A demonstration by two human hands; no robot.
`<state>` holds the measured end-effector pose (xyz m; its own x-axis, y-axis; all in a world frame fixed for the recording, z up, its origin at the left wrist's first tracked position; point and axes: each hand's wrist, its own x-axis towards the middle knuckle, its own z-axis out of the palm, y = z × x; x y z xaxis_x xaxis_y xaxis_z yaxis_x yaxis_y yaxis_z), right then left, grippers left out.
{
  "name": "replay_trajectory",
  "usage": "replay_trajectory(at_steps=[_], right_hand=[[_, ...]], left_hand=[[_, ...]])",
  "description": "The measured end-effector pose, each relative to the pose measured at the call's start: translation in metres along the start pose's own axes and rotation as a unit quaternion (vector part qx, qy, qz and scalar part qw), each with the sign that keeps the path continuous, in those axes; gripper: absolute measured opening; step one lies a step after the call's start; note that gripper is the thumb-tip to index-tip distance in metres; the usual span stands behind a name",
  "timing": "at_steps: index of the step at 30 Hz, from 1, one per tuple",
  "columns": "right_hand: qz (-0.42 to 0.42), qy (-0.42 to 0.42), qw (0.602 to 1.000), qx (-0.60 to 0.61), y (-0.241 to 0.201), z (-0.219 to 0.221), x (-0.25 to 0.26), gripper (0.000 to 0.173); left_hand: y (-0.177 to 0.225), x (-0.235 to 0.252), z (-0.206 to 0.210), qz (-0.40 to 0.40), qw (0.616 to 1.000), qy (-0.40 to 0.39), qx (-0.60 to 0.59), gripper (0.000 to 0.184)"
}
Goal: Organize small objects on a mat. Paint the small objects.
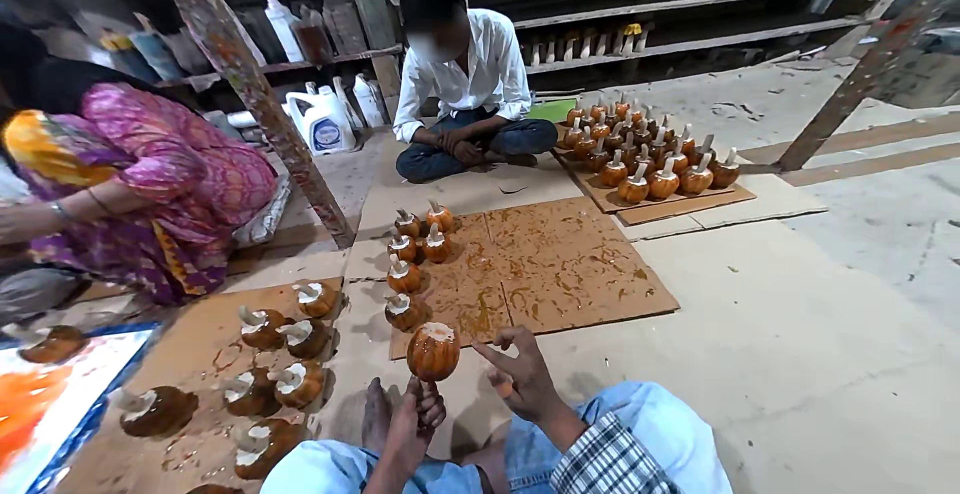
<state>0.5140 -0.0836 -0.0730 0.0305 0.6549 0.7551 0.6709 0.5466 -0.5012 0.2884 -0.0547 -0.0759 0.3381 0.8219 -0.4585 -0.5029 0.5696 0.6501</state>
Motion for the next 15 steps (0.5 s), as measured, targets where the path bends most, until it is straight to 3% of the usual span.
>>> replay_trajectory(at_steps=[6,10,15], right_hand=[[-0.015,-0.047,0.996,-0.076,-0.014,0.011,0.004,0.050],[-0.119,-0.044,0.969,-0.212,-0.019,0.022,0.002,0.053],[-0.203,-0.084,0.963,-0.155,-0.022,0.018,-0.003,0.052]], left_hand=[[0.000,0.000,0.004,-0.009,1.000,0.010,0.028,0.057],[-0.001,-0.001,0.003,-0.006,0.999,0.024,0.037,0.054],[0.004,-0.009,0.012,0.001,0.999,0.039,0.005,0.058]])
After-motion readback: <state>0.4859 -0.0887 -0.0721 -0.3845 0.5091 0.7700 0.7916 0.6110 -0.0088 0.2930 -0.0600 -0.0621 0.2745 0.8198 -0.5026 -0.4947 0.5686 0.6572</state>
